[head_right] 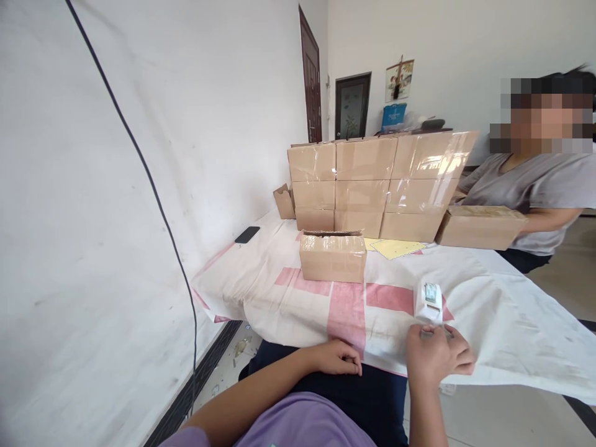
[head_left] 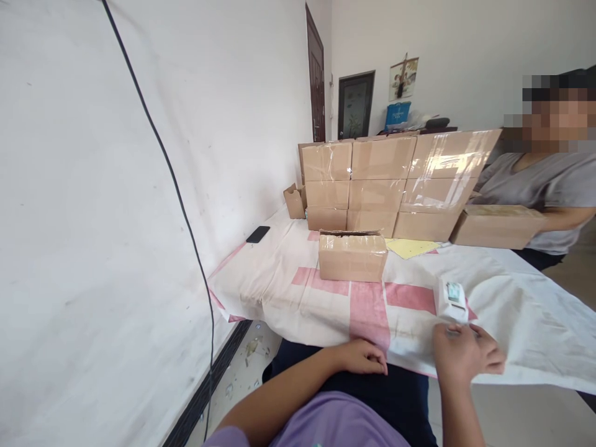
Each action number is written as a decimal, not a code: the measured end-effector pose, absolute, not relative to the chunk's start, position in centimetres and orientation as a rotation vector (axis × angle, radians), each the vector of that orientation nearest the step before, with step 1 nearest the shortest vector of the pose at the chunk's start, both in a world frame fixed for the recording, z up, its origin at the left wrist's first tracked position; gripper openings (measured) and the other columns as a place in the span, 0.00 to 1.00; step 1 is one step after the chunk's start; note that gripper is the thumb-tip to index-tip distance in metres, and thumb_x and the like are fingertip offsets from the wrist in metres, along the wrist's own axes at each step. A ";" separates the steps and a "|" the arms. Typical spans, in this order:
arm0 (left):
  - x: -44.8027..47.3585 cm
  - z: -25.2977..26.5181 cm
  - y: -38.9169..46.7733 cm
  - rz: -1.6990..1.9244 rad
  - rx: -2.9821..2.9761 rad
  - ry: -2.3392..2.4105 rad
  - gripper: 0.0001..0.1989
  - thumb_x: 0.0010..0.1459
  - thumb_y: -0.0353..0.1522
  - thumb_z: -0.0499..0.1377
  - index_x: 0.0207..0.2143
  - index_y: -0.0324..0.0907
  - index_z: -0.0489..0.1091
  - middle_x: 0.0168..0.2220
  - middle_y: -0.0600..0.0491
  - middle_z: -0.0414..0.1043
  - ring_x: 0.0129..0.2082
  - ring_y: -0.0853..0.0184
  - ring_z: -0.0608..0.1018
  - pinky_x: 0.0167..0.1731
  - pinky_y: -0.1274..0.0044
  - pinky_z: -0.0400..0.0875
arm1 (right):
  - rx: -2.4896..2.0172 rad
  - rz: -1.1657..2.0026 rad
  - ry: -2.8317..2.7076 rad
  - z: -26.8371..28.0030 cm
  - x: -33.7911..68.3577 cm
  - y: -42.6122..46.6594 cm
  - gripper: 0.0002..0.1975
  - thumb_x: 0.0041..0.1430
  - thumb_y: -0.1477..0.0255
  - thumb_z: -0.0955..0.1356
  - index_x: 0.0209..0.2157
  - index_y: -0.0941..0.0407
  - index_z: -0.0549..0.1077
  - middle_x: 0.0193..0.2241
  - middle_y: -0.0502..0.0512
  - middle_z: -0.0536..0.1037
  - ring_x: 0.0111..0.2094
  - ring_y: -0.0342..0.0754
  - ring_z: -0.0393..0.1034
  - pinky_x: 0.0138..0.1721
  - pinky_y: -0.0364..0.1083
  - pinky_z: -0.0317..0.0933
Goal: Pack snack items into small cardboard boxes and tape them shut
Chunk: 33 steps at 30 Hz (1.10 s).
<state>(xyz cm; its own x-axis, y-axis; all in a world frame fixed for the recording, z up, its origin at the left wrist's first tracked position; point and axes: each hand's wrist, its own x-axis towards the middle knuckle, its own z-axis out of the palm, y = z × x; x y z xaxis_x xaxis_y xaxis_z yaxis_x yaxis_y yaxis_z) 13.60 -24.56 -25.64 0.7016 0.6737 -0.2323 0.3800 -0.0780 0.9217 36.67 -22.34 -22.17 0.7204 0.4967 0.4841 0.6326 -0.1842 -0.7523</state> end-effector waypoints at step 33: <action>13.6 -25.7 -24.2 0.271 1.721 0.842 0.11 0.62 0.33 0.57 0.39 0.38 0.78 0.27 0.57 0.70 0.28 0.71 0.70 0.31 0.80 0.62 | -1.156 1.006 -0.432 -17.6 39.1 -24.4 0.33 0.33 0.61 0.82 0.28 0.53 0.57 0.34 0.50 0.80 0.22 0.41 0.73 0.17 0.38 0.59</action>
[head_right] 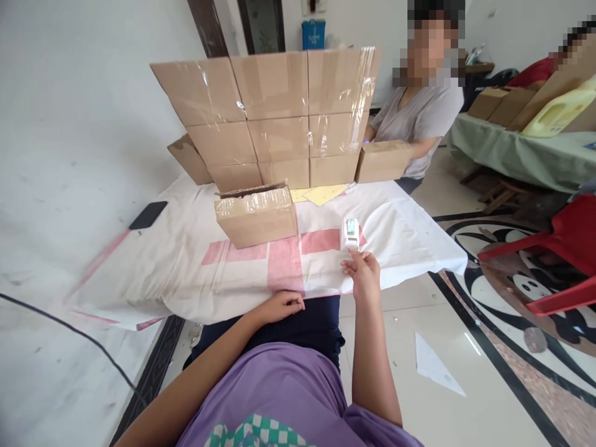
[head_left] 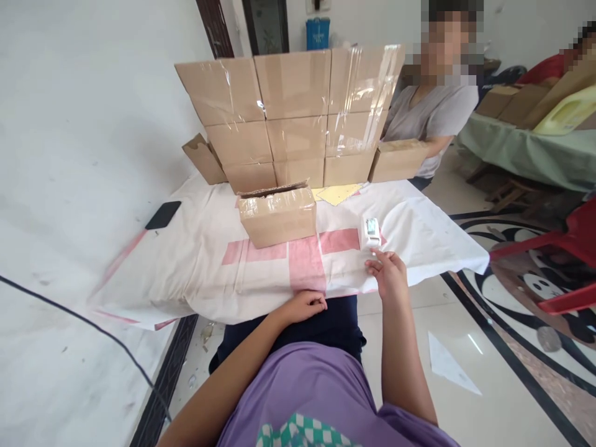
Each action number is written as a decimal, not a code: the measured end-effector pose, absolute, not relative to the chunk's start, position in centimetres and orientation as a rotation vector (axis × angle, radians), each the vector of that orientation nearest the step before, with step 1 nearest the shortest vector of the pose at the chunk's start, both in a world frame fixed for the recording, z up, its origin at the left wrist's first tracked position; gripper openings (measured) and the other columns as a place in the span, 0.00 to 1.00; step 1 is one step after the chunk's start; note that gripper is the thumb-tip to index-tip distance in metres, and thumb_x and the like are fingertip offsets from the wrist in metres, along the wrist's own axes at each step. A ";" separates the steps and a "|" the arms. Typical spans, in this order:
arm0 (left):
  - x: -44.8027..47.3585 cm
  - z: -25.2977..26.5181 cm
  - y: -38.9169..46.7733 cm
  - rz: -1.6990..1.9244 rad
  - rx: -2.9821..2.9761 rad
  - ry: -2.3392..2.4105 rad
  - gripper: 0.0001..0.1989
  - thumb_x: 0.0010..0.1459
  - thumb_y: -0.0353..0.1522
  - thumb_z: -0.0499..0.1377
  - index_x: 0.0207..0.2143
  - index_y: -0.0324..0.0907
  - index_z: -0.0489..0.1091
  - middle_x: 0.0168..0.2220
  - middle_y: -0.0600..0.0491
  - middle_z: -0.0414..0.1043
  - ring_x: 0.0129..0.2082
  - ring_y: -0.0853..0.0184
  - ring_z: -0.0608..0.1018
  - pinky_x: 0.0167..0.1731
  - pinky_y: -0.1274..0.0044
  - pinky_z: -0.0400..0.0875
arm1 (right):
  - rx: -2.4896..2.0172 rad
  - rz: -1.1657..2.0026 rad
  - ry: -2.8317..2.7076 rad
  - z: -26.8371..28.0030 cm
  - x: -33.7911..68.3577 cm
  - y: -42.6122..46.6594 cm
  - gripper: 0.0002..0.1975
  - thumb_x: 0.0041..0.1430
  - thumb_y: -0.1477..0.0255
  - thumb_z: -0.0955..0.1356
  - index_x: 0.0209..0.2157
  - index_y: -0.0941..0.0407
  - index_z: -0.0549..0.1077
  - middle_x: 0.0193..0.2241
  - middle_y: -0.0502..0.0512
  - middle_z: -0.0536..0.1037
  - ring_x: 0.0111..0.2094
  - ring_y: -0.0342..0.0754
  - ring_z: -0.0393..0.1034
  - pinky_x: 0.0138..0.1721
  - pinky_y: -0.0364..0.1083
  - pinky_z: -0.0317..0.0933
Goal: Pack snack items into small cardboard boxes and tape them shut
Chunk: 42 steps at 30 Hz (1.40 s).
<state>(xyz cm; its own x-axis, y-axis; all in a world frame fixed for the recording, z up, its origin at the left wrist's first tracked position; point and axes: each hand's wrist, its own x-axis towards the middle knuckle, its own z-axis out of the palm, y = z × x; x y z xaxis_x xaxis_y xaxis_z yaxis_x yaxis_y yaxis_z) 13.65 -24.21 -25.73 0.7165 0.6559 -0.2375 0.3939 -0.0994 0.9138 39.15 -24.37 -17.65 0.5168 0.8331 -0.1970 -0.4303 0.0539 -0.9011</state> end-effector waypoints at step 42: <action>14.0 -26.0 -24.7 0.361 1.716 0.845 0.15 0.56 0.33 0.60 0.42 0.40 0.83 0.24 0.55 0.69 0.22 0.72 0.68 0.23 0.81 0.59 | -1.441 0.987 -0.534 -18.0 41.3 -20.6 0.23 0.49 0.74 0.73 0.44 0.55 0.61 0.34 0.62 0.82 0.29 0.52 0.79 0.21 0.44 0.71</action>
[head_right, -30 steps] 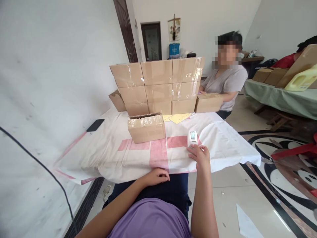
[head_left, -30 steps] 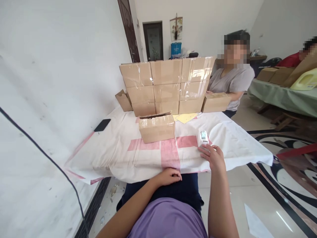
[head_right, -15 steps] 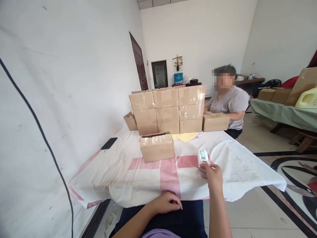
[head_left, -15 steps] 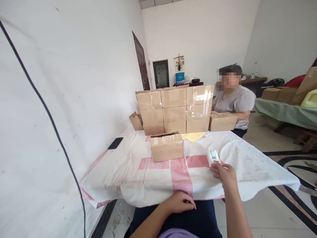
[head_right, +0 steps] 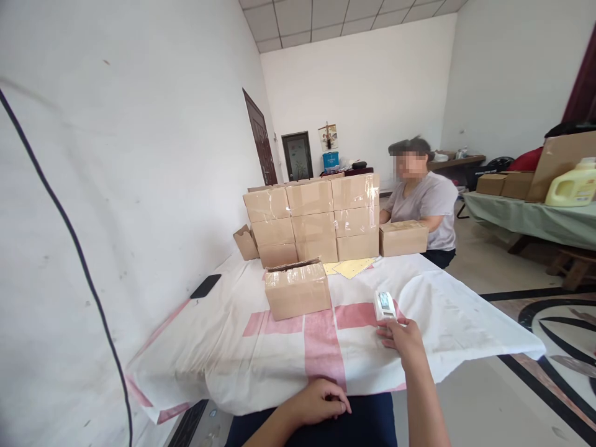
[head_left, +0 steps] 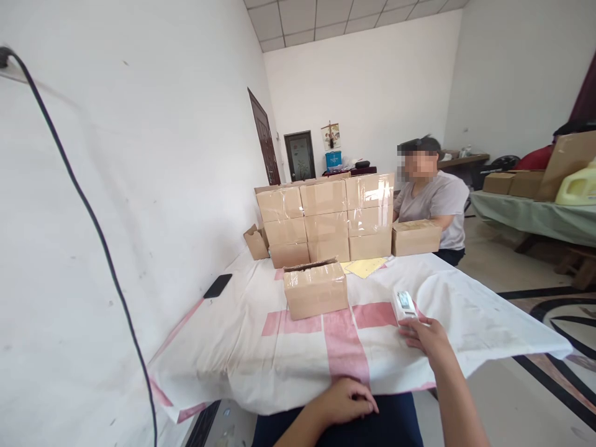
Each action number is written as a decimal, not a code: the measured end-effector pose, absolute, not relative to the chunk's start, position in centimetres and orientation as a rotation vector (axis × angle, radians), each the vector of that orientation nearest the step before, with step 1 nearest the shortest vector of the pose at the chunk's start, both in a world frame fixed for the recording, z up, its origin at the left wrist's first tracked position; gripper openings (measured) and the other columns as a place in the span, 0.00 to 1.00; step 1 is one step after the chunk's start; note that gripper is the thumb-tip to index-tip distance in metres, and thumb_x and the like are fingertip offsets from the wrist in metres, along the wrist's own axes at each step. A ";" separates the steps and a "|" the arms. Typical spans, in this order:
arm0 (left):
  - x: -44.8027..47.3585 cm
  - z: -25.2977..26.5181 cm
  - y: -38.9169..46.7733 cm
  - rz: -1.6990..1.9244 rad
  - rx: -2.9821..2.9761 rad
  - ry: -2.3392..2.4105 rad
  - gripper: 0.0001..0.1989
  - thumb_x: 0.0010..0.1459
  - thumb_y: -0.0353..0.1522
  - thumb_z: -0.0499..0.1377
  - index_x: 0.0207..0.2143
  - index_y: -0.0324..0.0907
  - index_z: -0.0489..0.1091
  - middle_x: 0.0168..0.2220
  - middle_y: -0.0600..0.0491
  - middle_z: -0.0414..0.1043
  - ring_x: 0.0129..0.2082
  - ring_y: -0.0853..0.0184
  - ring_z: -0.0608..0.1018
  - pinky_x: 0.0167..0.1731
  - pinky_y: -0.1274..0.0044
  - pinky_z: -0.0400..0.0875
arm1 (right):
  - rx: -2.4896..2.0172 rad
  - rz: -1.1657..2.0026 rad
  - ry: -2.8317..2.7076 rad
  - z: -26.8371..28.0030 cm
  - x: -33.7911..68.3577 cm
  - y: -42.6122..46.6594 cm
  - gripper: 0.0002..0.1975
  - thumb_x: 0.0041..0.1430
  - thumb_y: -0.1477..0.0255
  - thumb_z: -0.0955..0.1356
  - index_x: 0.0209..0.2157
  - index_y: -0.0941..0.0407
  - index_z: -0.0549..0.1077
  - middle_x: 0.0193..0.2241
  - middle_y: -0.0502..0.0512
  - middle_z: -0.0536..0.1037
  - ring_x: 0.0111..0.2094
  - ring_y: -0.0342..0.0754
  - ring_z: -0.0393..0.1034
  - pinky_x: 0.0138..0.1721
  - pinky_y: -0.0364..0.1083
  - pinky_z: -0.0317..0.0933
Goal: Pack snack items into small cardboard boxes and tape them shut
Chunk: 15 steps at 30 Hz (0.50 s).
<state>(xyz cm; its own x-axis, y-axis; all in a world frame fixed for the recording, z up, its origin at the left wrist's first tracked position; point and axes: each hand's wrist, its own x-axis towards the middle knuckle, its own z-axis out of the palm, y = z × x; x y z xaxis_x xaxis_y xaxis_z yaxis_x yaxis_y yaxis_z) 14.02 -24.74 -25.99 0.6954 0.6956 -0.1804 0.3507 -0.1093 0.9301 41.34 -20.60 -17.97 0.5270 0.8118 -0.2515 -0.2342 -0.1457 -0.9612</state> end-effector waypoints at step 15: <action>14.3 -26.1 -25.0 0.395 1.699 0.848 0.14 0.56 0.33 0.59 0.40 0.38 0.82 0.24 0.55 0.68 0.23 0.72 0.68 0.25 0.80 0.60 | -1.638 1.099 -0.680 -17.3 42.3 -20.7 0.35 0.60 0.72 0.67 0.67 0.58 0.54 0.50 0.66 0.81 0.27 0.49 0.79 0.23 0.44 0.71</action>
